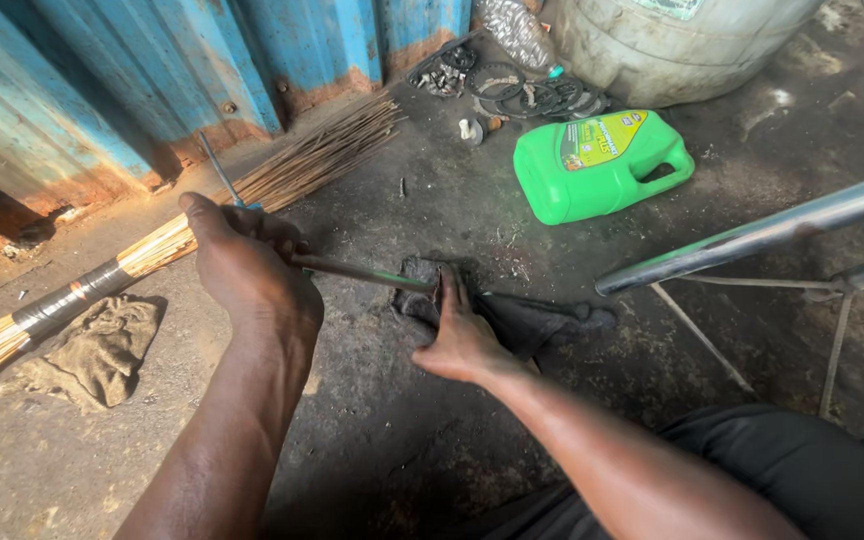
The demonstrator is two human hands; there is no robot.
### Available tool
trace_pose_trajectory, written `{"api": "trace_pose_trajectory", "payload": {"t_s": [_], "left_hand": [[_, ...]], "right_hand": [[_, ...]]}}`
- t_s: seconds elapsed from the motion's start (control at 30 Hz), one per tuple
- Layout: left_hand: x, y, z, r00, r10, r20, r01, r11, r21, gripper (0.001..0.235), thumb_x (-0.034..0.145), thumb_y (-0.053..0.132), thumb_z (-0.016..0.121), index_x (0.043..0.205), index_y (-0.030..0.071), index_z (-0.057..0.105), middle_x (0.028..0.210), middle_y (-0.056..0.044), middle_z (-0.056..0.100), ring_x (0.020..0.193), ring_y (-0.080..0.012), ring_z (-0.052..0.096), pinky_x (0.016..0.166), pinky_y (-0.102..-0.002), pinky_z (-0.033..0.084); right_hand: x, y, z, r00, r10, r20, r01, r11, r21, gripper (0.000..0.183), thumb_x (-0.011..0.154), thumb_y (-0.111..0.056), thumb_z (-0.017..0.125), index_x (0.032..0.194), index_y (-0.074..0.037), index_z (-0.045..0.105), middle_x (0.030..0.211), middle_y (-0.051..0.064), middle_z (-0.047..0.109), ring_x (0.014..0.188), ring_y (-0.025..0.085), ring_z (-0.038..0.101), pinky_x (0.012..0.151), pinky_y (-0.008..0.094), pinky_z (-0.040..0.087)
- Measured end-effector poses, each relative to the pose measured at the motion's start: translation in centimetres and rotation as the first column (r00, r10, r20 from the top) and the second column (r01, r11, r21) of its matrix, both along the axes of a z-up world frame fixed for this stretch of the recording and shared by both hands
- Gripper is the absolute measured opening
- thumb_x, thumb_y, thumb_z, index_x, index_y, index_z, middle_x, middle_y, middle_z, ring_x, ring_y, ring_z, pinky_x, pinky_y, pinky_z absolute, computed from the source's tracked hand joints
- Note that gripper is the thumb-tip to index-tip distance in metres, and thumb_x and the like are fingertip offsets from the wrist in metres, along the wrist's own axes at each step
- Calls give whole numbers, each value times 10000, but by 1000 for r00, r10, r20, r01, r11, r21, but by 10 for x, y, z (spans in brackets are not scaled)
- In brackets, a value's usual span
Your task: The person cleans a threaded metal rod using a dark cloth and a sanding block. They wipe the rod repeatedly, then use the sanding block on the threaded section, and finish by wiping the rod again with the cloth.
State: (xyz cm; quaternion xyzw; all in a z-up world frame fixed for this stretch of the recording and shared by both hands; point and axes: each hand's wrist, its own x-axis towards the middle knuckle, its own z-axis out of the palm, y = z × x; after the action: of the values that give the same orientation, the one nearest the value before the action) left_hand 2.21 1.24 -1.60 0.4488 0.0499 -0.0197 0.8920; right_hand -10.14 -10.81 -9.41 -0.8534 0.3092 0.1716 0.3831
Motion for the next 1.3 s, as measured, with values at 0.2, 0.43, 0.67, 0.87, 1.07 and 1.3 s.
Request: {"api": "trace_pose_trajectory", "payload": {"t_s": [0.2, 0.43, 0.67, 0.87, 1.07, 1.3], "left_hand": [[-18, -17, -10, 996, -23, 85, 20, 999, 33, 487, 1085, 520, 366, 739, 180, 412, 640, 25, 368, 570, -147, 383, 538, -353, 357], [-9, -4, -13, 996, -47, 80, 45, 999, 20, 483, 1065, 547, 406, 732, 198, 384, 640, 20, 386, 584, -160, 406, 568, -375, 377], [25, 29, 12, 997, -29, -73, 24, 997, -72, 582, 1014, 633, 402, 619, 222, 285, 527, 17, 273, 502, -179, 297, 515, -388, 318], [33, 53, 35, 990, -140, 24, 141, 936, -322, 634, 985, 707, 392, 614, 209, 262, 556, 10, 205, 543, -186, 226, 546, -388, 252], [28, 52, 43, 970, -243, 16, 225, 868, -444, 659, 961, 739, 425, 597, 214, 265, 554, 22, 186, 528, -169, 184, 524, -370, 192], [27, 45, 41, 937, -298, 180, 346, 858, -379, 667, 927, 731, 515, 577, 218, 270, 538, 15, 199, 517, -176, 208, 526, -379, 217]], "right_hand": [[-4, 27, -27, 792, 343, 504, -150, 911, -385, 1420, 773, -434, 838, 1586, -28, -253, 1683, 280, -158, 1504, 505, 307, 1033, 461, 499], [-11, 20, -13, 919, 293, 263, -236, 945, -227, 1334, 831, -434, 777, 1574, -81, -273, 1692, 196, -220, 1565, 405, 149, 1202, 488, 350], [-32, -18, -11, 832, 552, 57, -528, 819, -223, 1225, 824, -408, 821, 1553, -116, -120, 1676, 235, -131, 1538, 442, 113, 1204, 488, 242], [-60, -85, 23, 886, 446, -125, -463, 865, -195, 899, 769, -378, 807, 1558, -387, 376, 1617, 89, 410, 1441, 268, 495, 1177, 353, 421], [-64, -106, 2, 889, 105, -447, -324, 833, -449, 589, 877, -404, 790, 1409, -220, 617, 1550, 84, 492, 1380, 304, 535, 1171, 403, 438], [-80, -138, 77, 891, -284, 355, 308, 951, -12, 478, 855, -414, 701, 1184, -75, 770, 1059, 106, 799, 995, 277, 736, 918, 419, 556]]}}
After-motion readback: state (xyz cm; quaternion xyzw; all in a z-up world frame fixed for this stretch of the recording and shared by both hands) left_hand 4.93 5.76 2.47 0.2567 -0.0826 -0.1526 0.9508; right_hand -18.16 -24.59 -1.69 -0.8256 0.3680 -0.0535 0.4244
